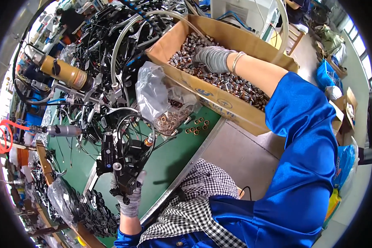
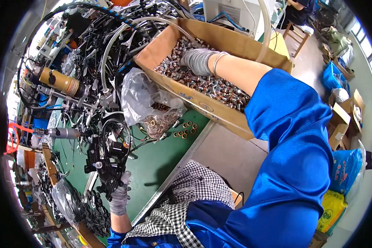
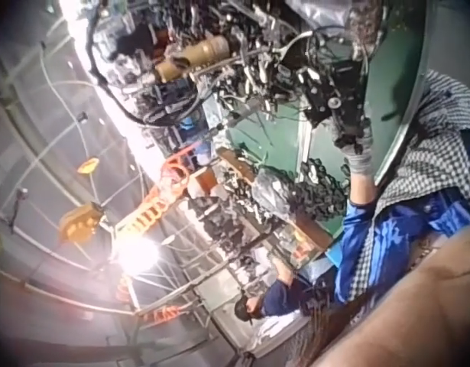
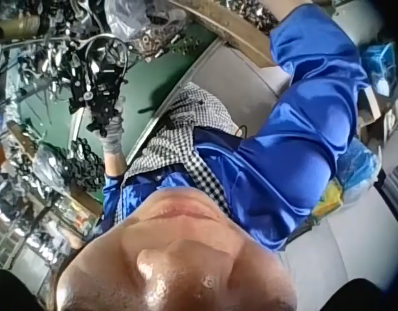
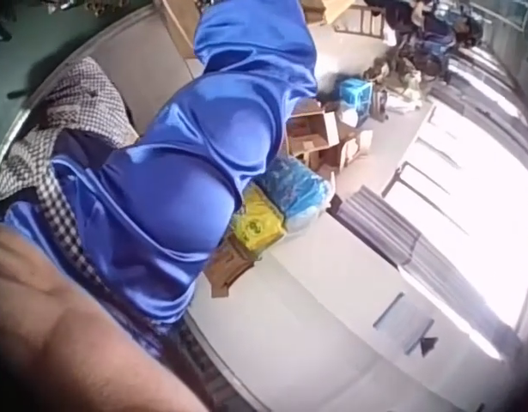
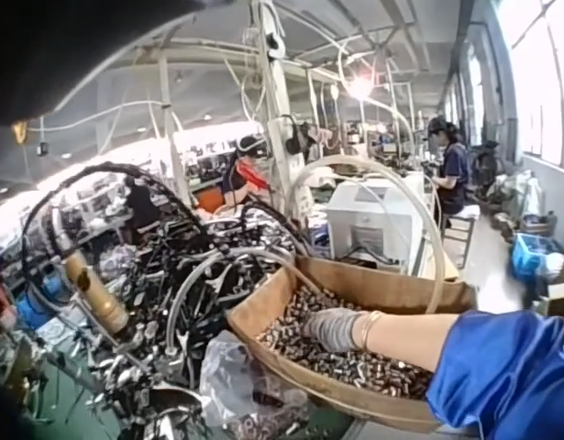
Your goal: The person is seen assembling small metal components at a factory workbench using screws and an air screwdriver.
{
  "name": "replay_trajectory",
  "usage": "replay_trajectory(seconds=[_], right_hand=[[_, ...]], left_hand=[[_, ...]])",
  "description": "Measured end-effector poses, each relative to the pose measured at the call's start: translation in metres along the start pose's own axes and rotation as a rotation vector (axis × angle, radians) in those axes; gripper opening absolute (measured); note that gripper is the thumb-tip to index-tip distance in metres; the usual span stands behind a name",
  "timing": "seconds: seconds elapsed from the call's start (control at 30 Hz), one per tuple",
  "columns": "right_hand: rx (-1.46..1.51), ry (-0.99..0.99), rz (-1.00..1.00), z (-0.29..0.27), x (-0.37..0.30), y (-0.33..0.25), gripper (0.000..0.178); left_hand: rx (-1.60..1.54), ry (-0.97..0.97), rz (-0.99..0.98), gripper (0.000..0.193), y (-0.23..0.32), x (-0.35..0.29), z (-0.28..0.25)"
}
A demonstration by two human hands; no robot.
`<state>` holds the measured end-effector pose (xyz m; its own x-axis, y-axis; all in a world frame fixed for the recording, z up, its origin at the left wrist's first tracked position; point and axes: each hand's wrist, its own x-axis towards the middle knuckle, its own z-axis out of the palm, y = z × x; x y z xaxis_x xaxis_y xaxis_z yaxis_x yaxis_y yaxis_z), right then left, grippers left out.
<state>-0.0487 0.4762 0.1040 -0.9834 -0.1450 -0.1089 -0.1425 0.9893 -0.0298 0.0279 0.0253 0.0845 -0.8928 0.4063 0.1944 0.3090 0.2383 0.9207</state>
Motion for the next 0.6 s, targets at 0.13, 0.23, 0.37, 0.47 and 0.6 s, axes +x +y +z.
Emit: replay_trajectory(seconds=[0.13, 0.23, 0.37, 0.47, 0.6], right_hand=[[-0.107, -0.184, 0.080, 0.009, 0.014, 0.008, 0.033], [-0.127, -0.123, 0.011, 0.013, 0.015, 0.009, 0.031], [-0.099, -0.071, -0.029, 0.013, 0.011, 0.011, 0.028], [-0.073, -0.064, 0.003, 0.013, 0.011, 0.012, 0.025], [-0.051, -0.008, 0.014, 0.011, 0.005, 0.022, 0.021]], left_hand=[[-0.086, 0.005, -0.059, 0.068, -0.009, 0.001, 0.004], [-0.005, -0.003, -0.019, 0.069, 0.000, 0.005, 0.012], [-0.063, -0.038, -0.121, 0.068, -0.006, 0.004, 0.014], [-0.010, -0.063, -0.117, 0.067, 0.000, 0.007, 0.019], [0.014, -0.083, -0.129, 0.065, 0.003, 0.005, 0.017]])
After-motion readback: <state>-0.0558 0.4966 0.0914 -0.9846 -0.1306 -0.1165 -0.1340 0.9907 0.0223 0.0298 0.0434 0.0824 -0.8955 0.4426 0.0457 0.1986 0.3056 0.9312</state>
